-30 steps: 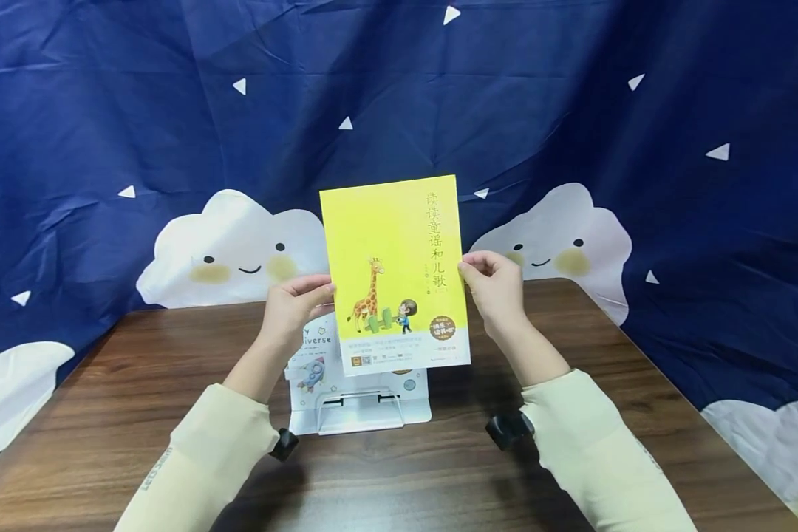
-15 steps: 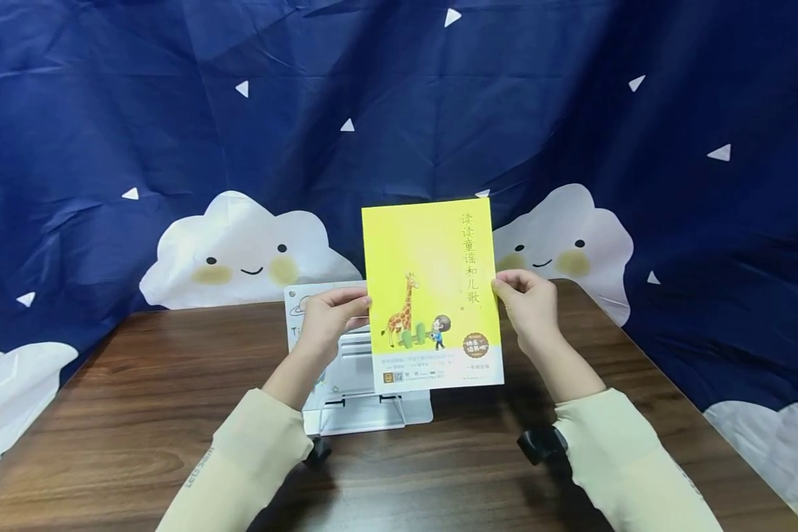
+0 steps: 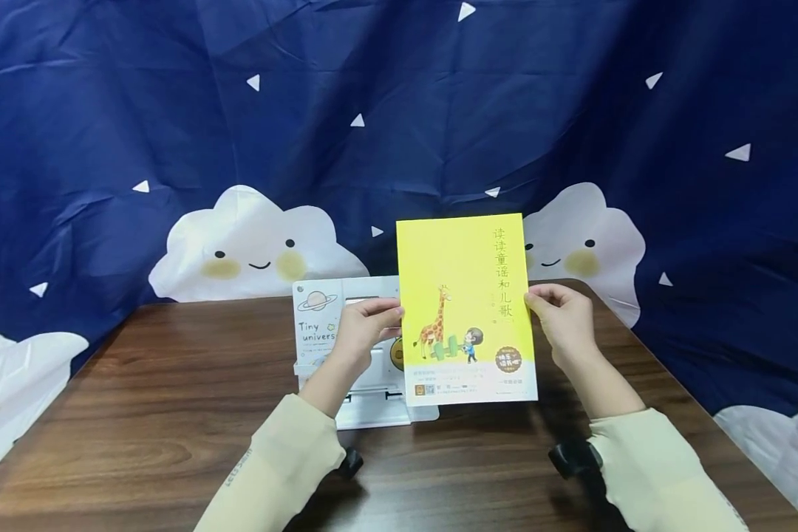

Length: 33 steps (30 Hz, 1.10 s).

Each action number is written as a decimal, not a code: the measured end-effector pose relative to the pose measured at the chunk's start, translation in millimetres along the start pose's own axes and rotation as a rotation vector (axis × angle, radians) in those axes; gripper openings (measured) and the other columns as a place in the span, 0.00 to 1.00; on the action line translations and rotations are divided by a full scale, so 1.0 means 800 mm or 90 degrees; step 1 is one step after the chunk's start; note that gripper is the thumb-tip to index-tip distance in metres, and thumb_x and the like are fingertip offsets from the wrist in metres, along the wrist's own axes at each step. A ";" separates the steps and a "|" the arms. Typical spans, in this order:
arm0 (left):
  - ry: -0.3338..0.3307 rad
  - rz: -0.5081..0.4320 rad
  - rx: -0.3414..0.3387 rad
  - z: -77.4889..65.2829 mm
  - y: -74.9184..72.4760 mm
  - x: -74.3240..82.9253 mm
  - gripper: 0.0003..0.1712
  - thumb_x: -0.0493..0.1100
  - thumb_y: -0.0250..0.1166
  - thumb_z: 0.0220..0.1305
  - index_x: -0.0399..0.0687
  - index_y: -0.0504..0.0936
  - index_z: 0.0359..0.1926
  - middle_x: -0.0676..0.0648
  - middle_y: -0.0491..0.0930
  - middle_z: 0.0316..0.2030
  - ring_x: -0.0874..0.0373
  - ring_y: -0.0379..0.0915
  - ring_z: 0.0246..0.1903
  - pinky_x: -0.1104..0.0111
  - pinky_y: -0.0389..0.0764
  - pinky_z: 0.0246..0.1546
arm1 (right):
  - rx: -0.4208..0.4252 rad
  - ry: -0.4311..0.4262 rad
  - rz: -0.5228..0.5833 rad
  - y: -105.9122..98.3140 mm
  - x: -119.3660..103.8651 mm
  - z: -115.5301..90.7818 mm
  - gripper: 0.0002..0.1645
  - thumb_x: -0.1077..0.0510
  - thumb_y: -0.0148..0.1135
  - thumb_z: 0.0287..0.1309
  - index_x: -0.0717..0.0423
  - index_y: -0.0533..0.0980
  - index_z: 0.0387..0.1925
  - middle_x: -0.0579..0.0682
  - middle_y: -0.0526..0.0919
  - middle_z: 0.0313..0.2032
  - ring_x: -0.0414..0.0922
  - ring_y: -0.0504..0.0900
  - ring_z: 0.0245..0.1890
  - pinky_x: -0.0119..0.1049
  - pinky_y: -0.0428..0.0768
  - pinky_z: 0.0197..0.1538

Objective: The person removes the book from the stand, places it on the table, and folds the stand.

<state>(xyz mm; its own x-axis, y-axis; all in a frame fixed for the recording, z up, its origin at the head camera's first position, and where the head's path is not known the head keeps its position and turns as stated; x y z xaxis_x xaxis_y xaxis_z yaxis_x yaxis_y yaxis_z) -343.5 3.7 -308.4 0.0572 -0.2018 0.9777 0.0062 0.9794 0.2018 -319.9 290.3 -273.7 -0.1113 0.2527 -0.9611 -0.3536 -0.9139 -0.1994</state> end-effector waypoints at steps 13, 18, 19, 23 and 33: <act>-0.031 -0.022 0.012 -0.005 0.038 -0.036 0.09 0.28 0.64 0.53 0.28 0.83 0.37 0.37 0.84 0.32 0.66 0.75 0.20 0.71 0.84 0.29 | -0.011 0.042 -0.019 -0.044 0.073 0.028 0.06 0.54 0.62 0.57 0.39 0.81 0.27 0.29 0.74 0.27 0.30 0.71 0.30 0.22 0.71 0.30; -0.027 -0.023 0.013 -0.009 0.049 -0.045 0.08 0.27 0.63 0.53 0.27 0.83 0.36 0.38 0.84 0.30 0.66 0.75 0.20 0.71 0.84 0.29 | 0.016 0.076 -0.056 -0.073 0.140 0.066 0.13 0.45 0.65 0.52 0.47 0.83 0.36 0.31 0.76 0.32 0.32 0.72 0.32 0.29 0.73 0.31; -0.024 -0.026 0.013 -0.010 0.052 -0.046 0.08 0.27 0.63 0.53 0.26 0.82 0.36 0.37 0.84 0.30 0.66 0.74 0.19 0.71 0.84 0.29 | 0.015 0.087 -0.091 -0.077 0.148 0.070 0.16 0.44 0.64 0.53 0.47 0.82 0.38 0.31 0.75 0.33 0.32 0.71 0.34 0.31 0.73 0.34; -0.032 -0.036 0.038 -0.012 0.055 -0.056 0.06 0.26 0.63 0.52 0.27 0.83 0.34 0.38 0.84 0.28 0.65 0.74 0.18 0.70 0.84 0.28 | 0.017 0.093 -0.104 -0.087 0.173 0.085 0.18 0.45 0.65 0.53 0.52 0.81 0.41 0.31 0.76 0.33 0.33 0.71 0.35 0.32 0.72 0.35; -0.053 -0.027 0.108 -0.022 0.069 -0.081 0.04 0.25 0.65 0.50 0.31 0.84 0.29 0.42 0.83 0.25 0.63 0.76 0.20 0.71 0.83 0.26 | -0.023 0.065 -0.201 -0.101 0.237 0.115 0.29 0.37 0.58 0.55 0.54 0.76 0.47 0.31 0.73 0.35 0.32 0.71 0.35 0.26 0.74 0.31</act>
Point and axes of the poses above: each hand's wrist, its own z-axis towards the middle knuckle, its own y-axis out of the palm, x = y × z, the point moved 10 cm from there along z, towards the middle knuckle
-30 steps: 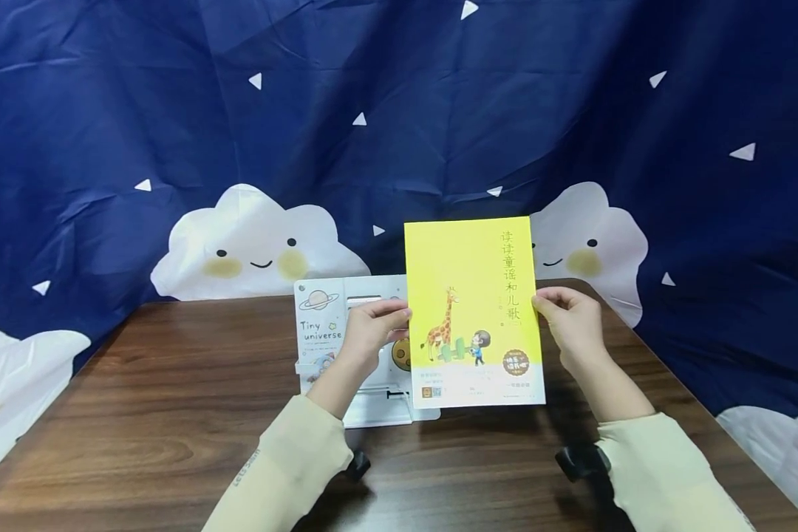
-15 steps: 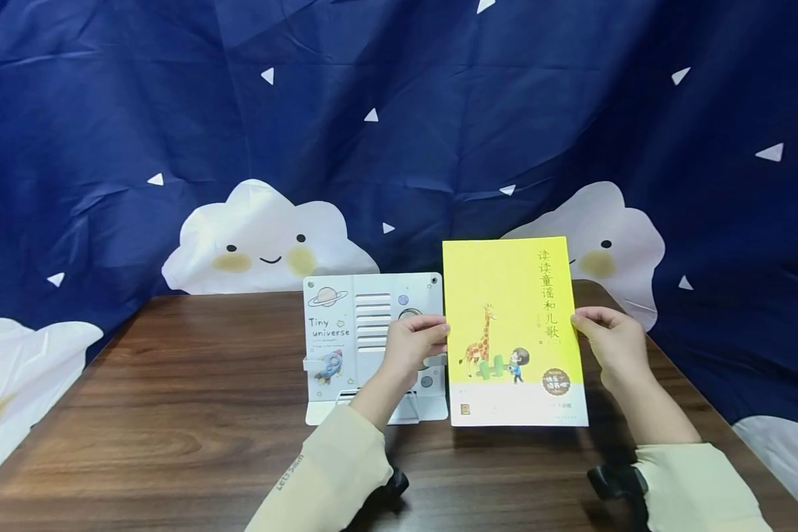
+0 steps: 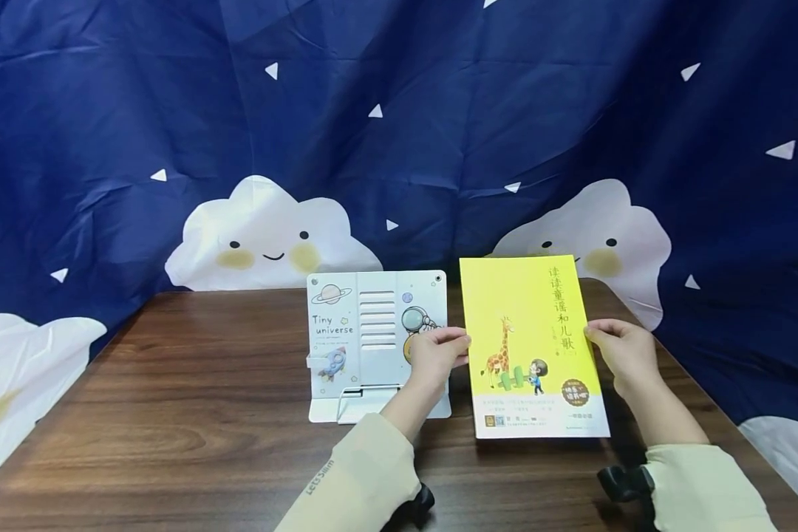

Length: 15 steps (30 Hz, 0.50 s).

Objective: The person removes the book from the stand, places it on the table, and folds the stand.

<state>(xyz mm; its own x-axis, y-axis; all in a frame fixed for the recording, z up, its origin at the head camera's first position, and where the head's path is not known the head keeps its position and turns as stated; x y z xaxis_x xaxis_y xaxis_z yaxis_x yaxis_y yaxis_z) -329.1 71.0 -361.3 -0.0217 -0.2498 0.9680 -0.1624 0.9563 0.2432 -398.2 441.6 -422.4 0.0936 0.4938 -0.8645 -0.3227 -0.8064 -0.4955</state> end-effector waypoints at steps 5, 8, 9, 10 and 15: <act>-0.020 0.015 0.019 -0.002 0.002 -0.019 0.03 0.25 0.65 0.49 0.32 0.84 0.27 0.43 0.82 0.23 0.62 0.75 0.19 0.68 0.84 0.26 | -0.022 0.004 -0.038 0.002 0.008 -0.005 0.23 0.39 0.57 0.58 0.52 0.76 0.43 0.28 0.73 0.31 0.31 0.72 0.32 0.27 0.75 0.32; -0.022 0.027 0.032 -0.003 0.001 -0.026 0.03 0.25 0.65 0.49 0.32 0.84 0.26 0.44 0.82 0.21 0.62 0.74 0.18 0.67 0.84 0.26 | -0.046 0.018 -0.028 0.003 -0.011 -0.022 0.16 0.42 0.57 0.58 0.48 0.78 0.38 0.28 0.73 0.29 0.30 0.71 0.31 0.27 0.74 0.30; -0.018 0.030 0.038 -0.004 0.001 -0.027 0.03 0.25 0.65 0.49 0.33 0.84 0.25 0.44 0.82 0.21 0.62 0.74 0.18 0.67 0.84 0.25 | -0.057 0.022 -0.019 0.004 -0.020 -0.029 0.12 0.43 0.58 0.59 0.45 0.79 0.34 0.28 0.74 0.28 0.30 0.71 0.30 0.27 0.73 0.29; -0.015 0.035 0.044 -0.005 0.001 -0.028 0.04 0.25 0.65 0.48 0.33 0.84 0.25 0.43 0.82 0.21 0.63 0.74 0.17 0.67 0.84 0.25 | -0.064 0.029 -0.019 0.005 -0.033 -0.041 0.12 0.45 0.58 0.60 0.48 0.79 0.34 0.29 0.74 0.27 0.30 0.71 0.29 0.28 0.73 0.28; -0.019 0.058 0.066 -0.009 0.003 -0.036 0.04 0.25 0.66 0.47 0.34 0.84 0.23 0.45 0.82 0.19 0.62 0.74 0.17 0.70 0.82 0.21 | -0.093 0.032 -0.060 0.012 -0.076 -0.081 0.19 0.53 0.53 0.63 0.69 0.76 0.39 0.31 0.72 0.24 0.30 0.70 0.26 0.27 0.73 0.28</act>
Point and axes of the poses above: each hand's wrist, its own z-axis towards the middle knuckle, its own y-axis out of the palm, x = y × z, the point moved 10 cm from there along z, towards the middle knuckle
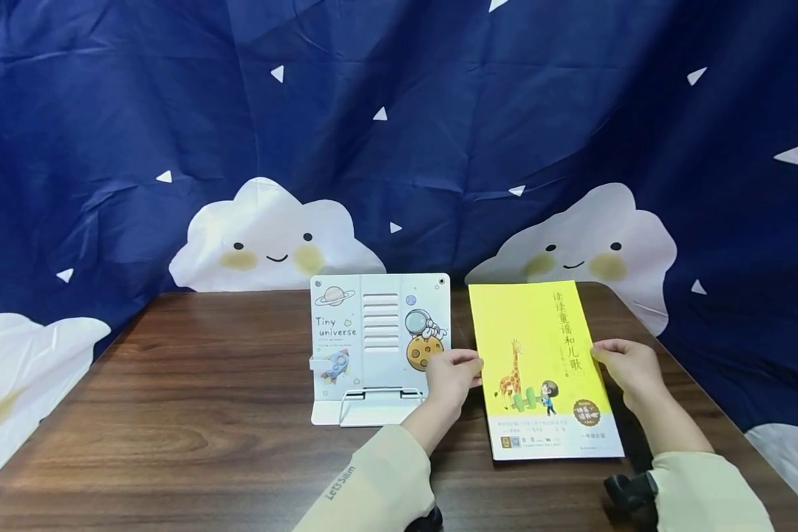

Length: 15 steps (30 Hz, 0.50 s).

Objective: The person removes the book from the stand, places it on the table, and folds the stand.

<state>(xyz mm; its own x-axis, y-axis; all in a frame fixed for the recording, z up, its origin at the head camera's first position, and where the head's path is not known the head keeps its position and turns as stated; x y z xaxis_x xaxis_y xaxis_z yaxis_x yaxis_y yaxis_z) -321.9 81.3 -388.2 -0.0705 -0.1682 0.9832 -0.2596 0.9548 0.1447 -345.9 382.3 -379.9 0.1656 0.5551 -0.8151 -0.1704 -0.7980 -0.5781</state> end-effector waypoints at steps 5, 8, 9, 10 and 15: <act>-0.013 0.017 0.014 0.002 0.002 -0.015 0.05 0.24 0.65 0.46 0.34 0.84 0.22 0.47 0.79 0.17 0.62 0.72 0.14 0.71 0.81 0.19 | -0.030 0.018 -0.016 0.008 -0.008 -0.014 0.23 0.57 0.51 0.62 0.79 0.71 0.43 0.36 0.72 0.25 0.32 0.69 0.26 0.27 0.73 0.29; -0.009 0.023 0.014 0.002 0.004 -0.018 0.05 0.24 0.65 0.46 0.33 0.83 0.22 0.47 0.79 0.17 0.59 0.73 0.14 0.70 0.81 0.18 | -0.039 0.029 -0.015 0.011 -0.002 -0.011 0.24 0.58 0.51 0.61 0.81 0.70 0.45 0.37 0.72 0.25 0.33 0.70 0.26 0.28 0.74 0.29; -0.008 0.024 0.013 0.002 0.004 -0.018 0.05 0.24 0.65 0.45 0.34 0.83 0.21 0.47 0.79 0.17 0.57 0.74 0.14 0.70 0.81 0.18 | -0.040 0.031 -0.015 0.012 0.000 -0.010 0.24 0.58 0.51 0.61 0.81 0.70 0.45 0.37 0.72 0.25 0.33 0.70 0.26 0.28 0.74 0.29; -0.008 0.028 0.012 0.002 0.004 -0.019 0.05 0.23 0.64 0.45 0.34 0.83 0.21 0.48 0.78 0.16 0.56 0.75 0.14 0.70 0.80 0.18 | -0.041 0.034 -0.015 0.012 0.001 -0.010 0.24 0.58 0.51 0.61 0.81 0.70 0.45 0.37 0.73 0.25 0.33 0.70 0.26 0.28 0.73 0.29; -0.007 0.037 0.014 0.002 0.005 -0.022 0.06 0.22 0.63 0.44 0.33 0.83 0.20 0.47 0.78 0.16 0.56 0.75 0.14 0.71 0.79 0.17 | -0.047 0.044 -0.016 0.015 0.008 -0.009 0.23 0.57 0.51 0.60 0.78 0.72 0.43 0.37 0.73 0.24 0.34 0.71 0.25 0.29 0.71 0.30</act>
<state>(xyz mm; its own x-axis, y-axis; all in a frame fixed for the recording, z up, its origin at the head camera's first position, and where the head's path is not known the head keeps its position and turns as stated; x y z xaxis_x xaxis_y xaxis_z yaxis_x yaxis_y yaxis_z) -322.9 87.4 -405.1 -0.0967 -0.1161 0.9885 -0.2761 0.9573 0.0855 -339.6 374.4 -391.9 0.2361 0.5594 -0.7946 -0.0937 -0.8008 -0.5916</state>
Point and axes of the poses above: each hand's wrist, its own z-axis towards the middle knuckle, its own y-axis out of the palm, x = y × z, the point moved 10 cm from there along z, towards the middle knuckle
